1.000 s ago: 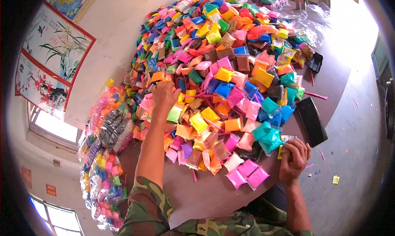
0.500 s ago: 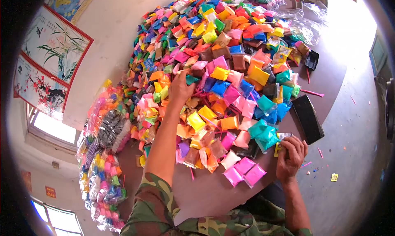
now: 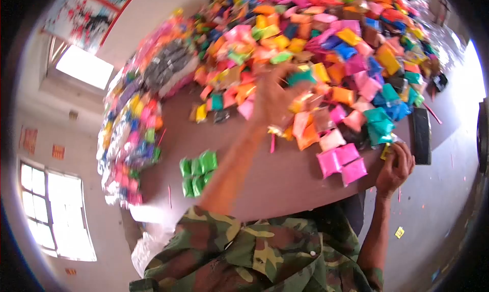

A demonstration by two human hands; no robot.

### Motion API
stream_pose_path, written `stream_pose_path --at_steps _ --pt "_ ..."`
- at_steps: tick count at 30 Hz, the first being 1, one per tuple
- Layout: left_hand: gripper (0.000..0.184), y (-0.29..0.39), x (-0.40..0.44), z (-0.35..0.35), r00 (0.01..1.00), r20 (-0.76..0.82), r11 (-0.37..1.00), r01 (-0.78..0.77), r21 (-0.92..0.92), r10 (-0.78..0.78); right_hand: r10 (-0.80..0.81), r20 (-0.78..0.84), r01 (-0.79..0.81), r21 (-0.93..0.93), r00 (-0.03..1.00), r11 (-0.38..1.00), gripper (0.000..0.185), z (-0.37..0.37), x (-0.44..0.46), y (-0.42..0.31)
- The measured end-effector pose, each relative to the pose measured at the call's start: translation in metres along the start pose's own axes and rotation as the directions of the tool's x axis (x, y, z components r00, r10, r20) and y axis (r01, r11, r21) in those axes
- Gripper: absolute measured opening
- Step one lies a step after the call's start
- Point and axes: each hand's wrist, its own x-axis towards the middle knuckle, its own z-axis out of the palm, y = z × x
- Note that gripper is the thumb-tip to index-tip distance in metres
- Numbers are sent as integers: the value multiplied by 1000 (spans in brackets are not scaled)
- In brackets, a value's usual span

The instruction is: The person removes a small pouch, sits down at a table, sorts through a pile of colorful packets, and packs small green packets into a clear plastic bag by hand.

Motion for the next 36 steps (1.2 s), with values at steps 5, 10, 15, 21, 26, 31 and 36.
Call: stream_pose_path --at_steps 5,10,15,21,26,31,36 --pt "36 -11 -122 23 992 -2 992 126 -26 -126 -69 -11 68 -51 998 996 18 3 -2 7" --pt "32 -8 -174 4 940 -31 940 339 26 -338 -97 -33 95 -60 995 994 19 5 0 8" --pt "25 -16 -208 -3 921 -72 923 384 -7 -383 -94 -33 94 -17 995 995 15 7 -3 17" --pt "28 -18 -215 0 930 -82 934 358 -8 -357 -63 -24 61 -57 998 997 16 4 -4 10" --pt "32 9 -215 24 910 60 912 411 -10 -410 -34 -49 32 -38 998 999 20 0 -3 2" --pt "35 21 -210 49 949 144 954 291 -64 -280 143 25 -143 331 989 933 27 -16 -4 3" --pt "37 12 -212 56 962 100 967 254 12 -254 124 28 -119 550 992 827 28 -52 17 -15"
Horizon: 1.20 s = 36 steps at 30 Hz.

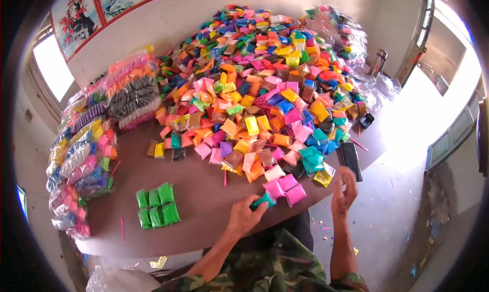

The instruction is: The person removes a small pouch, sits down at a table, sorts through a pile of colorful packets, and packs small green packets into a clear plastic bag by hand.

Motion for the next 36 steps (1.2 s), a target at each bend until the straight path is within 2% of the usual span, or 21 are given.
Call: stream_pose_path --at_steps 2,4,6,7,9,11,13,15,19,21,25,29,32,36 --pt "40 -3 -5 1 1000 -12 999 -28 18 28 -50 -1 50 139 999 989 31 4 20 -50" --pt "42 1 -7 1 994 -47 995 -101 20 102 -308 47 295 189 950 937 38 5 46 -136" --pt "45 -6 -7 3 976 -85 979 -196 54 200 -606 71 588 174 793 790 53 -1 69 -211" --pt "46 -10 -8 5 963 -102 968 -242 70 248 -724 74 710 150 686 688 51 -8 77 -240" --pt "45 -17 -13 9 961 -134 966 -228 121 244 -885 88 879 110 457 465 49 -18 87 -290" --pt "42 -17 -17 8 964 -162 974 -196 110 212 -957 113 958 81 267 276 47 -22 93 -326" --pt "37 -10 -22 3 971 -184 988 -149 35 153 -966 140 972 57 216 226 44 -23 95 -343" --pt "35 -7 -21 4 953 -237 982 -189 18 188 -975 171 987 47 143 153 42 -21 93 -353" --pt "31 -17 -20 2 945 -249 976 -218 0 211 -972 211 994 10 103 108 38 -26 90 -356" --pt "31 -12 -25 3 964 -219 985 -164 -49 150 -969 227 995 -7 97 98 36 -28 88 -357" --pt "31 -11 -23 0 949 -204 970 -244 3 239 -960 263 995 -37 98 92 32 -32 89 -358" --pt "32 -20 -24 4 969 -183 985 -173 -26 165 -950 299 995 -69 89 71 28 -38 89 -358" --pt "33 -24 -23 3 962 -176 977 -208 35 211 -936 331 989 -120 123 87 26 -37 91 -359" --pt "28 -17 -24 5 963 -216 984 -175 -41 162 -927 335 981 -142 172 131 24 -40 87 -351"
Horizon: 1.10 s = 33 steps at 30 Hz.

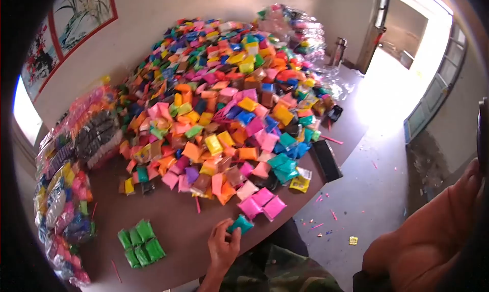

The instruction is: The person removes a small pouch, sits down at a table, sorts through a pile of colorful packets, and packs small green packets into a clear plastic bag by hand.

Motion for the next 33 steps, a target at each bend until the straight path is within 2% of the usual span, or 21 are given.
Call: stream_pose_path --at_steps 3,7,9,10,12,13,14,15,18,19,21,24,26,32,33 --pt "31 2 0 -4 1000 11 999 -26 29 26 13 8 -13 -3 1000 1000 24 1 -3 -4" --pt "28 0 -6 -7 999 48 1000 -17 3 17 128 -32 -129 -35 991 991 24 -1 -6 0" --pt "27 -1 3 -1 1000 19 999 1 -49 0 246 -98 -251 -44 964 967 24 6 -24 -3" --pt "27 -3 1 -1 1000 21 998 19 -67 -18 382 -153 -392 -38 911 919 25 14 -39 -8" --pt "27 -6 1 0 998 24 993 53 -104 -51 724 -229 -733 64 650 678 26 38 -90 -22" --pt "29 -8 1 0 999 22 996 34 -84 -32 823 -229 -812 164 520 560 17 52 -121 -34" --pt "30 -9 1 0 1000 21 998 15 -65 -13 938 -134 -865 363 320 347 15 58 -150 -51" --pt "32 -11 1 0 1000 24 999 -5 -46 6 988 -50 -926 346 144 153 14 70 -176 -70" --pt "32 -18 -2 -1 992 75 993 103 -55 -98 991 132 -953 300 -11 -51 17 106 -246 -125" --pt "32 -23 -3 -1 997 71 998 46 -31 -43 975 198 -943 292 -103 -159 18 117 -274 -147" --pt "29 -26 -4 -3 994 82 997 73 -30 -70 952 248 -907 333 -179 -258 18 127 -292 -173" --pt "26 -10 1 -1 990 79 987 124 -97 -117 906 332 -908 231 -264 -349 17 127 -313 -201" --pt "25 -10 1 -2 984 89 982 161 -97 -153 904 340 -918 202 -260 -340 18 124 -319 -207" --pt "25 -16 3 1 999 41 1000 -2 -29 3 939 281 -952 169 -201 -254 16 125 -317 -192" --pt "25 -21 1 0 999 50 1000 14 -15 -13 945 267 -955 175 -187 -238 16 125 -313 -188"
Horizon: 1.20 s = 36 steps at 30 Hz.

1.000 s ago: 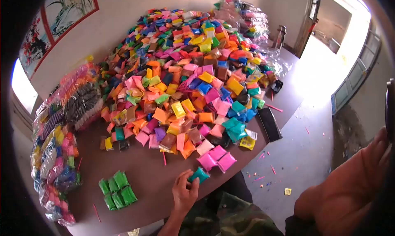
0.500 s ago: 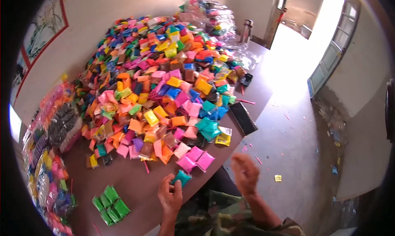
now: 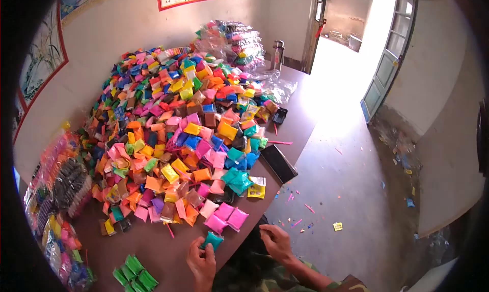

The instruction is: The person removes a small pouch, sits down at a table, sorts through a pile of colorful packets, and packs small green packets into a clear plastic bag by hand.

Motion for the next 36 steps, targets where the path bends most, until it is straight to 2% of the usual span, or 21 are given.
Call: stream_pose_path --at_steps 2,5,8,11,15,18,21,25,26,27,29,32,34,36 --pt "25 -11 -2 1 999 15 999 32 25 -33 -71 -4 71 -24 997 997 16 0 9 -11" --pt "25 21 1 -5 988 52 989 147 -8 -147 -146 18 147 -47 989 988 16 -1 27 -32" --pt "27 27 1 1 998 -62 989 -22 147 32 -250 32 251 -34 968 967 15 4 43 -44" --pt "26 29 2 -5 998 -13 984 -52 170 55 -349 62 350 2 935 937 14 18 67 -69" --pt "27 27 5 -2 977 -117 970 -157 188 181 -483 95 480 57 870 875 14 41 99 -81" --pt "27 31 8 -6 994 -77 988 -69 138 81 -446 154 445 40 882 895 14 50 118 -92" --pt "25 42 10 -4 987 -149 997 -63 38 68 -498 140 503 -3 856 864 13 59 143 -97" --pt "20 33 5 -10 998 -15 989 -66 136 69 -547 132 555 -28 827 832 13 68 188 -101" --pt "20 38 6 -13 999 16 991 -42 128 41 -467 171 482 -60 868 874 13 69 201 -97" --pt "21 43 6 -16 999 46 992 -20 122 14 -479 150 491 -54 865 869 13 74 215 -96" --pt "21 48 6 -20 1000 19 994 -21 111 19 -508 107 515 -42 855 856 14 84 250 -100" --pt "22 50 3 -27 997 -38 990 -60 125 65 -509 99 519 -156 855 840 14 100 306 -99" --pt "22 38 -6 -35 997 -48 984 -55 171 64 -621 83 618 -261 779 741 15 117 352 -86" --pt "21 38 -9 -42 999 -34 982 -34 188 41 -549 153 568 -299 822 767 20 129 386 -105"
